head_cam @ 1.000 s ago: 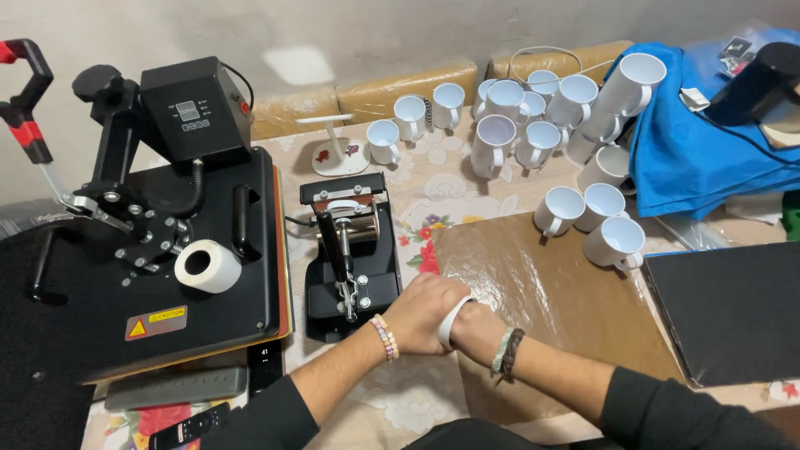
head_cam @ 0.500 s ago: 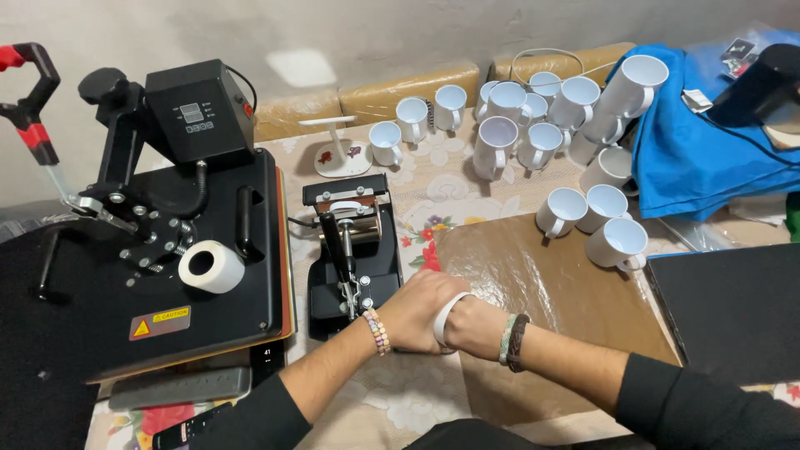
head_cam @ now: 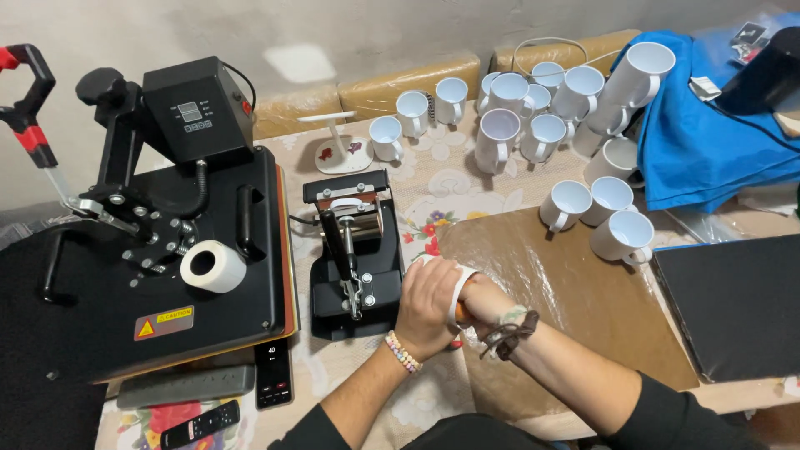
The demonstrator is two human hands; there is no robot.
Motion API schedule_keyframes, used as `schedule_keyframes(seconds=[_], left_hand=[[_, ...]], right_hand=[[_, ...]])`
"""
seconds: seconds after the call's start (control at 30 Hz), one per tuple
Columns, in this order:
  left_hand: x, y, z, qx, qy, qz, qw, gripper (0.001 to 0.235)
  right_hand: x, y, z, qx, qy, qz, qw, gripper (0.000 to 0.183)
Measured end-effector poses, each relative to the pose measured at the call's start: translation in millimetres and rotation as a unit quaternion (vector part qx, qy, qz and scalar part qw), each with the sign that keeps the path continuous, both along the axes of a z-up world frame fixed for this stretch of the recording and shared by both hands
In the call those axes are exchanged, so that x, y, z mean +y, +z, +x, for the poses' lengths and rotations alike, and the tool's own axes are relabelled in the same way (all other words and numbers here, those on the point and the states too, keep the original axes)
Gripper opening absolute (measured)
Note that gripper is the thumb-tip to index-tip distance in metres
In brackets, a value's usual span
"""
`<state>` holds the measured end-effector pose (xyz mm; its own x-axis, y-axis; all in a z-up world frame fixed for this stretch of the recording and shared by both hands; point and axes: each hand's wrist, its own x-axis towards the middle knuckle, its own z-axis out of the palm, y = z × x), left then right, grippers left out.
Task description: Cleaning white ceramic mugs with a cloth and placing them into a mug heat press for sublimation.
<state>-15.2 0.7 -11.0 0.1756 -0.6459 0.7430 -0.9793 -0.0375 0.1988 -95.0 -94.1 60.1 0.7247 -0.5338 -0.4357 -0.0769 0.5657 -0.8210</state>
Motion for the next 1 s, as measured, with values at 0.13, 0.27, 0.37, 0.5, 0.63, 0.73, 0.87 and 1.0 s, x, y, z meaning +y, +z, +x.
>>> schedule_keyframes(seconds=[0.13, 0.27, 0.37, 0.5, 0.63, 0.73, 0.87, 1.0], left_hand=[[0, 11, 6, 0.059, 0.065, -0.104, 0.991, 0.077], [18, 43, 26, 0.178, 0.034, -0.128, 0.975, 0.083], [33, 56, 10, 0.261, -0.034, -0.149, 0.953, 0.094], [33, 71, 0, 0.298, -0.084, -0.18, 0.934, 0.093], [42, 89, -10, 0.292, -0.12, -0.183, 0.931, 0.095], [43, 95, -15, 0.288, -0.132, -0.184, 0.931, 0.091], [44, 96, -20, 0.281, -0.126, -0.179, 0.934, 0.094], [46, 101, -23, 0.284, -0.126, -0.181, 0.933, 0.091]], right_hand=[[-4, 1, -13, 0.016, -0.02, 0.093, 0.995, 0.057], [-22, 142, -63, -0.008, 0.01, 0.096, 0.995, 0.076], [-69, 110, -104, -0.149, -0.132, -0.026, 0.98, 0.081], [-100, 67, -124, -0.251, -0.199, 0.088, 0.943, 0.046], [-87, 45, -133, -0.064, -0.191, 0.084, 0.976, 0.042], [-79, 46, -132, -0.039, -0.204, 0.071, 0.976, 0.044], [-58, 85, -117, -0.03, -0.188, 0.06, 0.98, 0.053], [-48, 110, -107, 0.016, -0.161, 0.036, 0.986, 0.06]])
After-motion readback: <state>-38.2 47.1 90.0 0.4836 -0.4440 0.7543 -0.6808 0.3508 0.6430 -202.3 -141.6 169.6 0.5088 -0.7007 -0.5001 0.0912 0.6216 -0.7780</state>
